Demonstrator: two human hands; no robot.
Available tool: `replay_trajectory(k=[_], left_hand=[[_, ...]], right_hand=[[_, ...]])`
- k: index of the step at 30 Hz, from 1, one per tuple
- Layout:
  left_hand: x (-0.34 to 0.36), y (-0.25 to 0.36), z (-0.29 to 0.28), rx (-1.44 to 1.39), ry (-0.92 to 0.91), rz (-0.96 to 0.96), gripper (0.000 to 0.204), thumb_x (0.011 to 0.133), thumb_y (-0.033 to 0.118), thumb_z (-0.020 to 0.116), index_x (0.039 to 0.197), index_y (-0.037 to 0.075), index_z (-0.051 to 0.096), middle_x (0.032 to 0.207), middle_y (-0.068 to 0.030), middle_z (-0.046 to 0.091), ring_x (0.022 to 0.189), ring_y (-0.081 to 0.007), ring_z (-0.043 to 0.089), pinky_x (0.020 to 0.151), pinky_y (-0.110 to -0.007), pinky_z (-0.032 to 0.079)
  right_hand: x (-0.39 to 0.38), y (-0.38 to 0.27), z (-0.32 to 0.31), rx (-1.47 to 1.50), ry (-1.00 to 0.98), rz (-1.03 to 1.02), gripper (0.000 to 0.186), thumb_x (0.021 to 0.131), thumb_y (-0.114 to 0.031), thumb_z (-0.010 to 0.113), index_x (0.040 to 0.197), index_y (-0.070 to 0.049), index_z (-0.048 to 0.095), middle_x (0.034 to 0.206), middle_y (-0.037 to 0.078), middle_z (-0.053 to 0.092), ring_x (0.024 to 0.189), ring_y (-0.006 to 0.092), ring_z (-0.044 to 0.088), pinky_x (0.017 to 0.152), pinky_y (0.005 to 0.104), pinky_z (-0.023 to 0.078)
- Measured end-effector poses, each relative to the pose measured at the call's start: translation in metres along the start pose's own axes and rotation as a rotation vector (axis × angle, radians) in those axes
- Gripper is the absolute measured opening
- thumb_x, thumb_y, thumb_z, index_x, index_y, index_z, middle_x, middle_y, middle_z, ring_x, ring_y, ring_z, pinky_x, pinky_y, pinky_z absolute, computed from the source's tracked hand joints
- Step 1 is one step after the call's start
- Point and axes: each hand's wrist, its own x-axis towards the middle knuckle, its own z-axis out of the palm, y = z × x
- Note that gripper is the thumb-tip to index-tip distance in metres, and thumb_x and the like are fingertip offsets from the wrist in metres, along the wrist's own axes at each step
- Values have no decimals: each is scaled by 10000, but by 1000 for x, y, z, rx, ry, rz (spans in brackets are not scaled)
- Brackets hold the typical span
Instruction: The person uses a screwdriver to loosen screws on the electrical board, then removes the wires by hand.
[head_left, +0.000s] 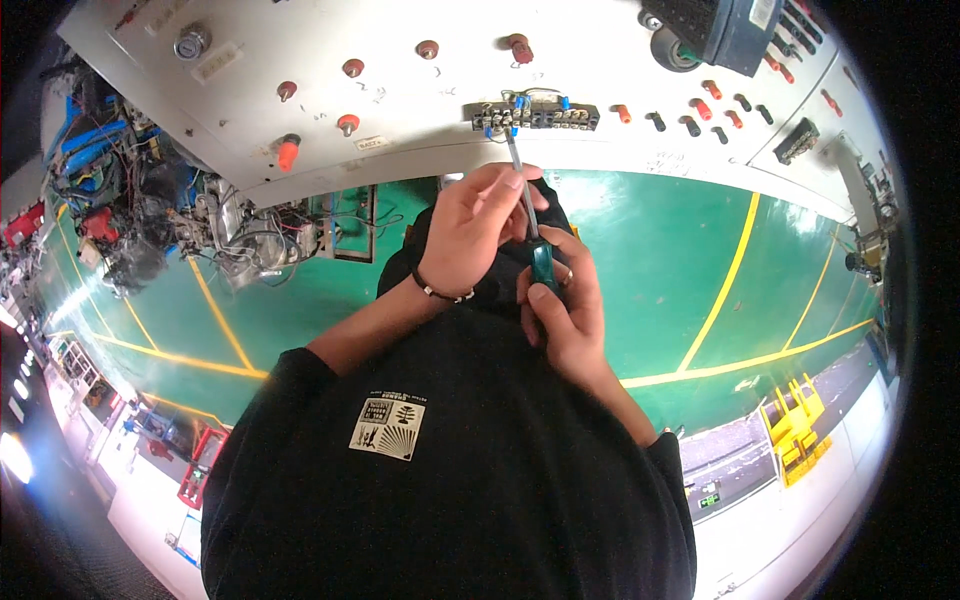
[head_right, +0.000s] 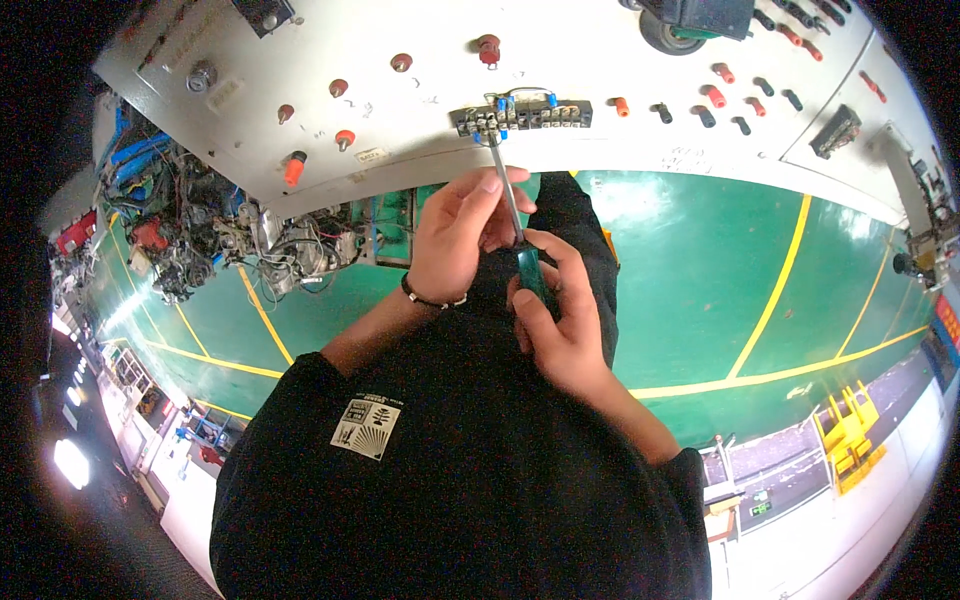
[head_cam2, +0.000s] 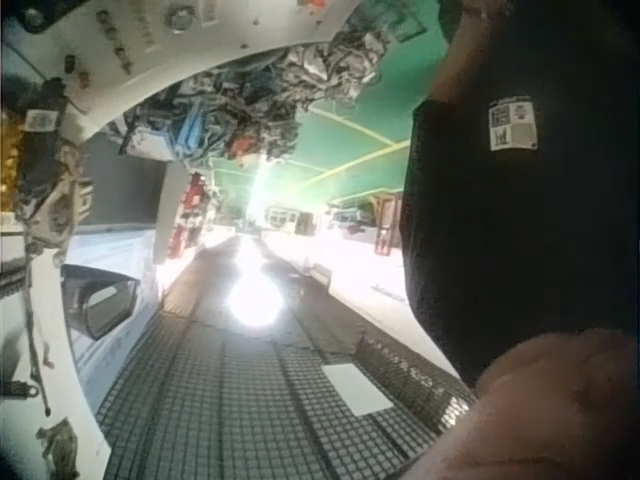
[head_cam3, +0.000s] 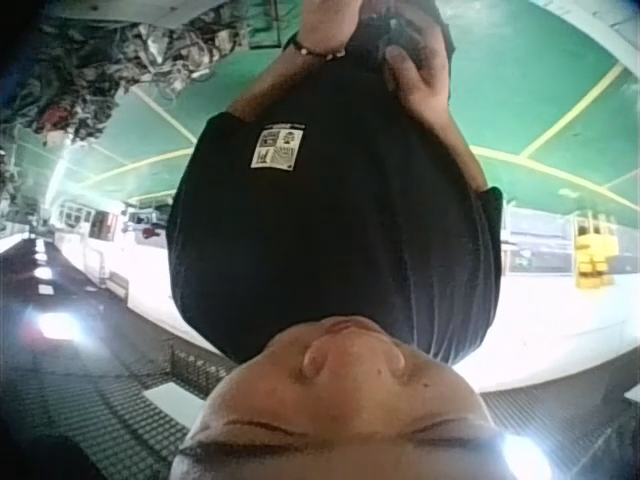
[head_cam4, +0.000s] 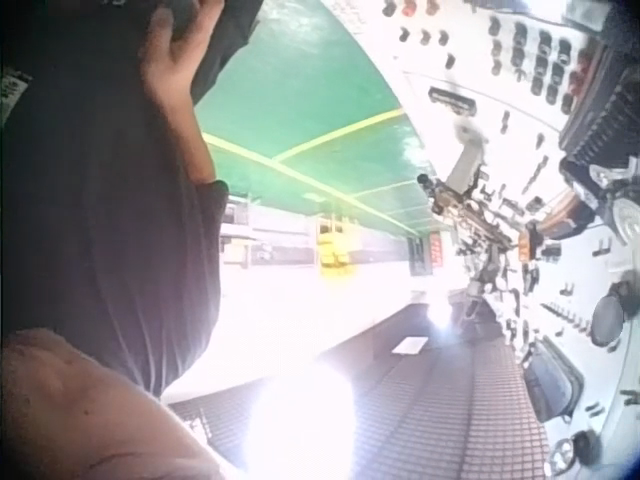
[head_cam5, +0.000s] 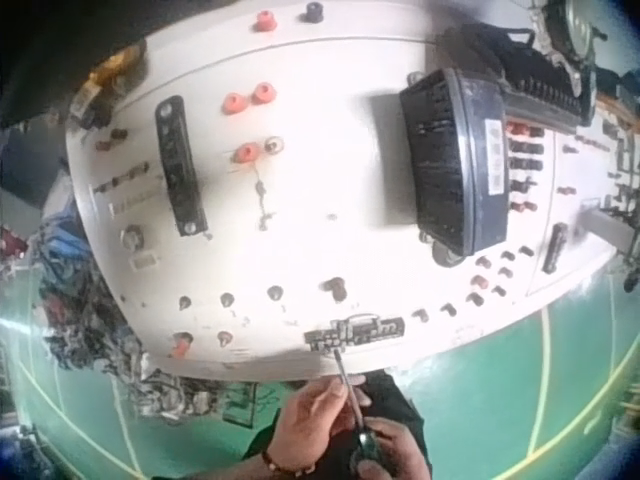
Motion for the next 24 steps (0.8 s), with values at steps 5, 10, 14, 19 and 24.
replay_trajectory(k=[5, 10, 14, 19, 24], left_hand=[[6, -2, 7, -135, -48, -82, 277, 993, 243, 501, 1035, 2, 632, 811, -45, 639, 604, -44, 509, 547, -178, 405], [5, -7, 7, -154, -28, -92, 264, 992, 232, 502, 1017, 5, 635, 782, -50, 641, 592, -45, 510, 545, -176, 406], [8, -8, 6, -151, -32, -89, 259, 990, 225, 505, 1012, 2, 635, 780, -55, 643, 582, -44, 510, 538, -176, 406], [8, -9, 7, -166, -21, -74, 256, 989, 223, 507, 1011, 2, 635, 779, -56, 644, 574, -42, 509, 530, -173, 403], [9, -11, 6, -177, -9, -94, 254, 987, 224, 513, 1009, 4, 637, 778, -53, 647, 570, -40, 508, 530, -172, 402]], right_hand=[[2, -7, 3, 51, -17, -19, 478, 925, -63, 476, 1366, -60, 293, 795, 69, 534, 500, 97, 458, 442, 211, 376], [0, -7, 2, 64, -31, -21, 477, 933, -71, 472, 1370, -58, 281, 802, 81, 535, 502, 104, 465, 443, 214, 383], [2, -7, 1, 44, -31, -22, 472, 938, -82, 473, 1369, -55, 282, 812, 81, 535, 505, 106, 465, 442, 216, 385], [3, -9, 2, 47, -27, -11, 469, 942, -86, 472, 1369, -54, 281, 813, 80, 534, 507, 106, 463, 440, 217, 384], [4, -7, 2, 45, -37, -26, 460, 942, -85, 470, 1362, -47, 284, 790, 78, 527, 505, 107, 462, 438, 216, 380]])
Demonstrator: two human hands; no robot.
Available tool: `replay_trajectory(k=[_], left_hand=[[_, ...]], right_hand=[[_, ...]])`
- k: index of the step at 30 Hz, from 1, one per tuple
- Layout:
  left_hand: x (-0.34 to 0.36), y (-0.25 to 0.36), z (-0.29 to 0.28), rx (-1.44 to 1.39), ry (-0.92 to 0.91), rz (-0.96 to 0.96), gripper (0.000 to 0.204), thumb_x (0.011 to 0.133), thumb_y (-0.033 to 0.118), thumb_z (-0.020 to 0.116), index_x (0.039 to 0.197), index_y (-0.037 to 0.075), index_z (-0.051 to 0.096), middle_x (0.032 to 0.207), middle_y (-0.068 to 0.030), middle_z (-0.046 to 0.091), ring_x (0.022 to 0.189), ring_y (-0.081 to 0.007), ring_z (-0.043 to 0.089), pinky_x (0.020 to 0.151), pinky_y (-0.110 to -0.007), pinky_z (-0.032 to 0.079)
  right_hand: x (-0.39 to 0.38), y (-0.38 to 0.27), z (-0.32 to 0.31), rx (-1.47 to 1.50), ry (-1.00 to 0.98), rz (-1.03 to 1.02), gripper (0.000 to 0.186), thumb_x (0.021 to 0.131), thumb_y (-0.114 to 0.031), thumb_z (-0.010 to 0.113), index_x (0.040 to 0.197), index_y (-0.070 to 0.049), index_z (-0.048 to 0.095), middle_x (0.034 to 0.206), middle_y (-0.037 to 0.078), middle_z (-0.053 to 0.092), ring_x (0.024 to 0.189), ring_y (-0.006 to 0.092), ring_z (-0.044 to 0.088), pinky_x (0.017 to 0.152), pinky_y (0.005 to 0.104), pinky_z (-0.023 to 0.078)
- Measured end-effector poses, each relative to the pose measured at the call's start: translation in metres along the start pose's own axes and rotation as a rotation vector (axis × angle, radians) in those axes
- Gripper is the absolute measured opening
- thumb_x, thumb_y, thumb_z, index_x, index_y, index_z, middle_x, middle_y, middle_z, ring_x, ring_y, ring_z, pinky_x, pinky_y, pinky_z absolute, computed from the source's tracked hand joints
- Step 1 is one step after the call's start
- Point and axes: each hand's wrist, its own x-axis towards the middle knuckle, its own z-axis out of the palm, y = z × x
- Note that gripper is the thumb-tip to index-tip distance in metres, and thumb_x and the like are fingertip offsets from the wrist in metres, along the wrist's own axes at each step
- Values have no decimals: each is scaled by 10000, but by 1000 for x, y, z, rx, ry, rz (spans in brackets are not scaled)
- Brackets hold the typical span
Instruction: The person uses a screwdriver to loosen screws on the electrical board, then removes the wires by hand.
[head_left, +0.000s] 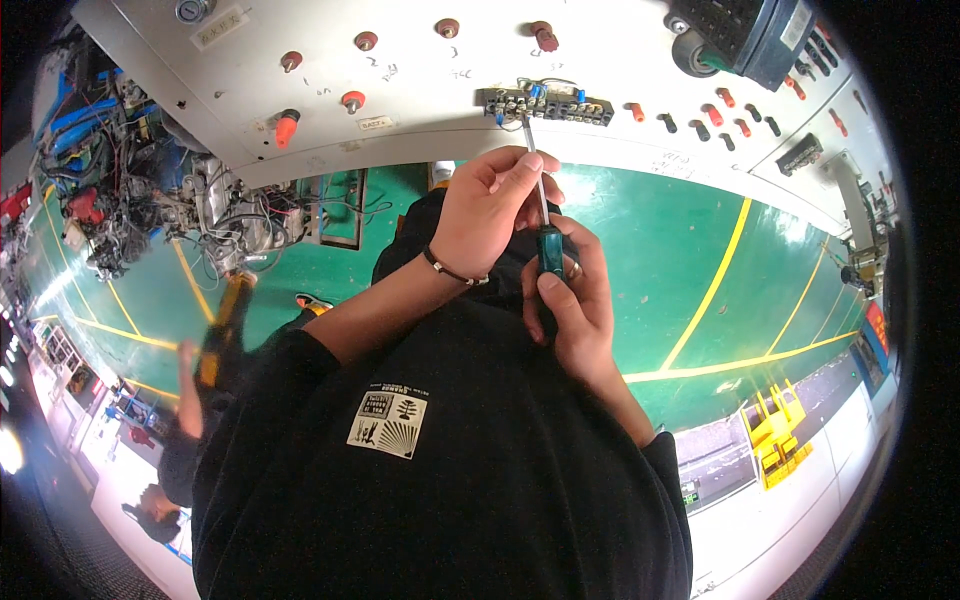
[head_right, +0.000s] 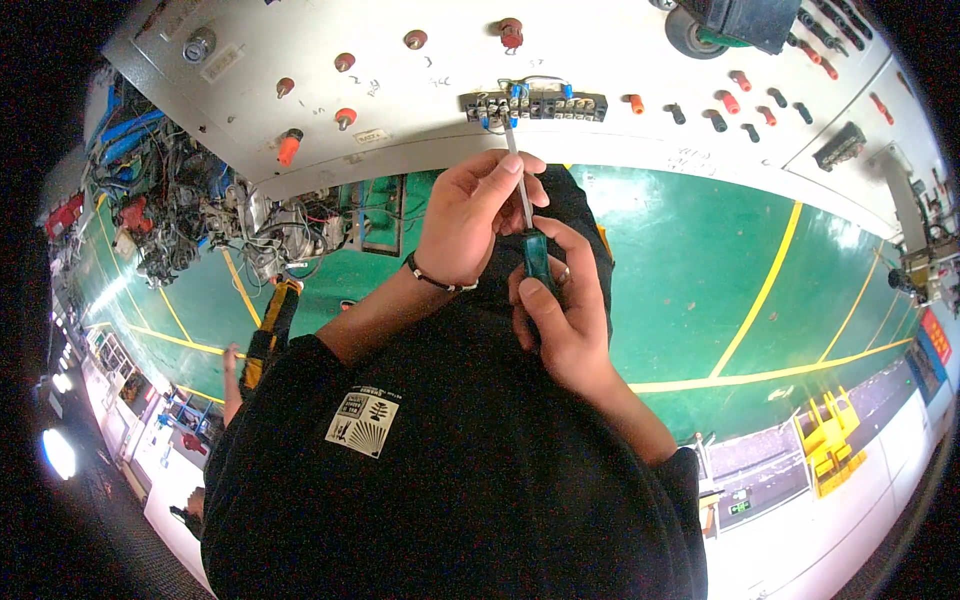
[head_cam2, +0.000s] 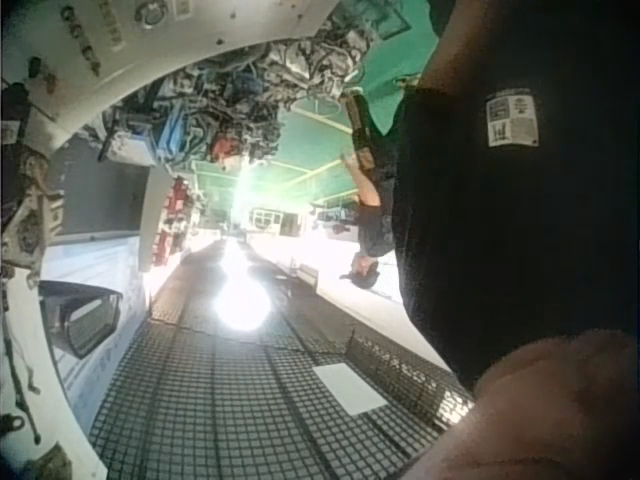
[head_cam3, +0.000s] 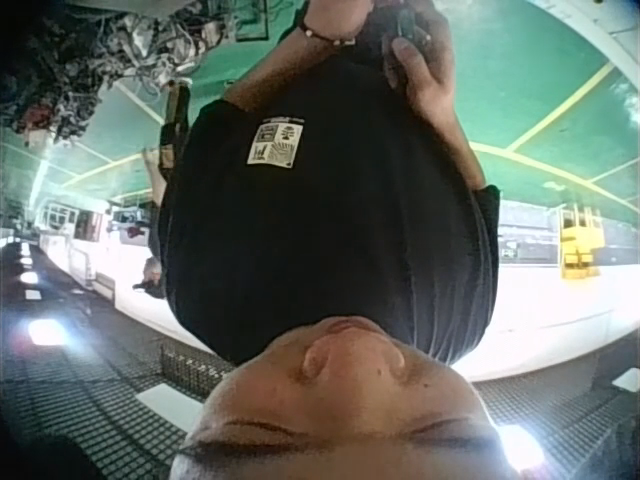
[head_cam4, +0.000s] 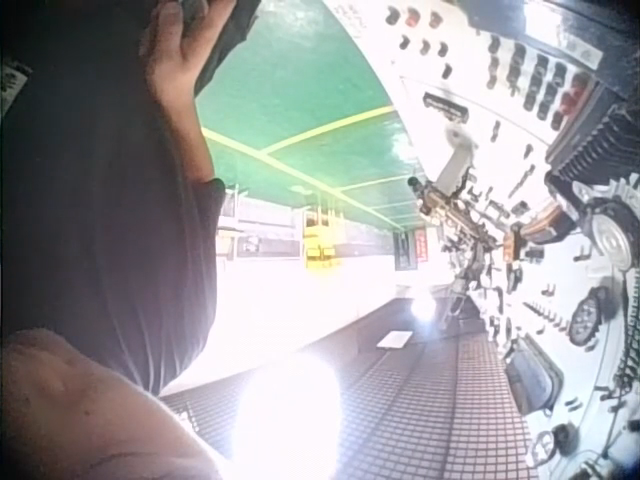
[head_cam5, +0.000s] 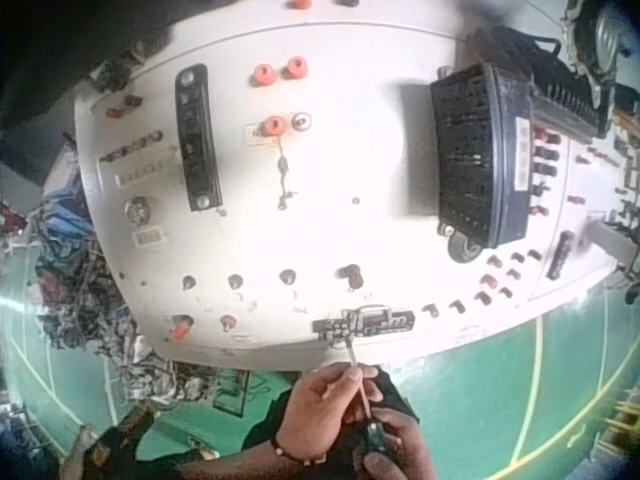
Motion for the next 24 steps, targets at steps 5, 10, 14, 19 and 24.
replay_trajectory(k=[5, 10, 14, 19, 24], left_hand=[[0, 3, 1, 2, -1, 10, 249, 985, 218, 516, 1005, 3, 640, 775, -53, 647, 567, -37, 507, 526, -171, 401], [1, 2, 1, -2, 12, 8, 242, 984, 208, 516, 999, 1, 642, 775, -56, 647, 564, -36, 504, 521, -171, 400], [2, 2, 1, -24, -3, -1, 241, 984, 207, 517, 1000, 2, 643, 770, -50, 646, 562, -33, 500, 522, -170, 400], [0, 1, 1, 8, -5, 10, 251, 991, 229, 505, 1011, 16, 634, 770, -44, 631, 589, -44, 497, 513, -185, 362], [0, 1, 0, -6, 1, -7, 248, 991, 228, 504, 1013, 18, 634, 770, -41, 631, 592, -44, 505, 519, -181, 374]], right_hand=[[1, 0, 2, 1, 18, 1, 455, 944, -89, 469, 1356, -41, 283, 775, 75, 521, 503, 108, 459, 438, 217, 380], [2, 1, 3, -11, 14, 2, 450, 945, -94, 470, 1351, -39, 284, 764, 73, 518, 500, 107, 456, 437, 218, 379], [1, 1, 3, 2, 25, 1, 454, 944, -95, 472, 1352, -39, 281, 763, 71, 518, 503, 104, 457, 435, 220, 379], [0, 0, 4, -7, 42, 15, 466, 944, -103, 479, 1359, -42, 276, 787, 76, 525, 504, 104, 459, 436, 219, 382], [1, -1, 5, -22, 37, 14, 470, 946, -110, 479, 1362, -43, 271, 799, 84, 532, 502, 106, 459, 431, 218, 378]])
